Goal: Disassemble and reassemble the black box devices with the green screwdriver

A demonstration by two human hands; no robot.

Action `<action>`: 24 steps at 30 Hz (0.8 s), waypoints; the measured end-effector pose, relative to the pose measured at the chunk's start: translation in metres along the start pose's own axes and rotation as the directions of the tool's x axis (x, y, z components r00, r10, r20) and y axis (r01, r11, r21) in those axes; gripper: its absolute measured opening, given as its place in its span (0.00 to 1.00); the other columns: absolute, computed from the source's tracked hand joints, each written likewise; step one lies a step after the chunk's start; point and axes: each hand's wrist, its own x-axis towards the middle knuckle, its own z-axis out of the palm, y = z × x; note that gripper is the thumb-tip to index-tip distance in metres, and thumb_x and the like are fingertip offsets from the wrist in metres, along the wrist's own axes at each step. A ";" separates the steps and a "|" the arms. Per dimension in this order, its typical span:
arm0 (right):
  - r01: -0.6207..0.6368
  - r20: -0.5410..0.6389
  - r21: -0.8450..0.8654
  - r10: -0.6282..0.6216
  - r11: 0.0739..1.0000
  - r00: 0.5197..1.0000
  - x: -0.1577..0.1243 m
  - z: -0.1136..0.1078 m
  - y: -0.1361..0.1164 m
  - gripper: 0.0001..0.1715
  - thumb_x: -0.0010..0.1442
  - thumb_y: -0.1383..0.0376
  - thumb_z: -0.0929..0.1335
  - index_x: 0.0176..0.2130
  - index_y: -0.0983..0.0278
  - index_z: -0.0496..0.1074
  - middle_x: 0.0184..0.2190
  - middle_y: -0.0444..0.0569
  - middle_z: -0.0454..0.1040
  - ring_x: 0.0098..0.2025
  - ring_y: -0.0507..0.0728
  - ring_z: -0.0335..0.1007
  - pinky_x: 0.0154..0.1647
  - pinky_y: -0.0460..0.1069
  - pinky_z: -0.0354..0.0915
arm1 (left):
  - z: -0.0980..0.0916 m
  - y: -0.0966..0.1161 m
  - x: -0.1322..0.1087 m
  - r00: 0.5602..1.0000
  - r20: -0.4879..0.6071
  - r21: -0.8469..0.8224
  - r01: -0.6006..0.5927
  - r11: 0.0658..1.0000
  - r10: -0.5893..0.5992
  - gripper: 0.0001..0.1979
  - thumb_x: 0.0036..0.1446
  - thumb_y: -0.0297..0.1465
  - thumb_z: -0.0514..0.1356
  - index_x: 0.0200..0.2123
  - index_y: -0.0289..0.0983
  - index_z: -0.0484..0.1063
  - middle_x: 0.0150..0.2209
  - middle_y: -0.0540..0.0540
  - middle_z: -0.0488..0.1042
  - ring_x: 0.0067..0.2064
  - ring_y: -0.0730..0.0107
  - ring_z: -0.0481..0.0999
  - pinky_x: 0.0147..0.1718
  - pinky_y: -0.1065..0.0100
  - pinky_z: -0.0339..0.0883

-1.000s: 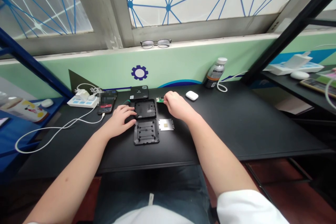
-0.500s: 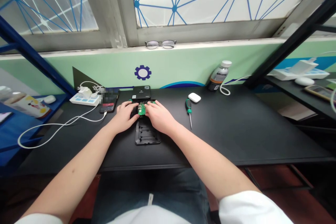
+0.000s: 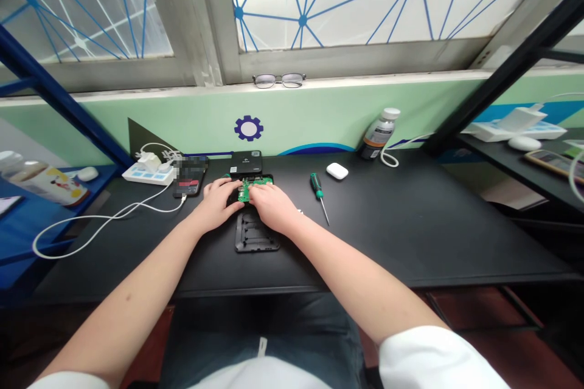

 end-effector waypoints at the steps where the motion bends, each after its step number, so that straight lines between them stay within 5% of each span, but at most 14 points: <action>1: 0.001 0.006 -0.001 -0.001 1.000 1.000 0.000 -0.001 -0.001 0.10 0.76 0.69 0.62 0.50 0.65 0.72 0.61 0.65 0.79 0.64 0.67 0.76 0.67 0.64 0.68 | 0.000 0.000 0.000 1.000 -0.002 0.002 0.006 1.000 -0.006 0.28 0.68 0.36 0.64 0.70 0.42 0.66 0.68 0.35 0.72 0.74 0.44 0.61 0.69 0.41 0.54; 24: 0.044 -0.036 0.190 -0.038 0.981 0.999 -0.002 -0.004 0.002 0.09 0.73 0.69 0.66 0.40 0.63 0.75 0.43 0.56 0.82 0.48 0.61 0.77 0.53 0.55 0.68 | -0.002 0.002 0.000 0.999 -0.021 -0.026 0.030 0.999 -0.031 0.24 0.67 0.38 0.67 0.65 0.43 0.73 0.65 0.39 0.76 0.71 0.45 0.64 0.69 0.41 0.56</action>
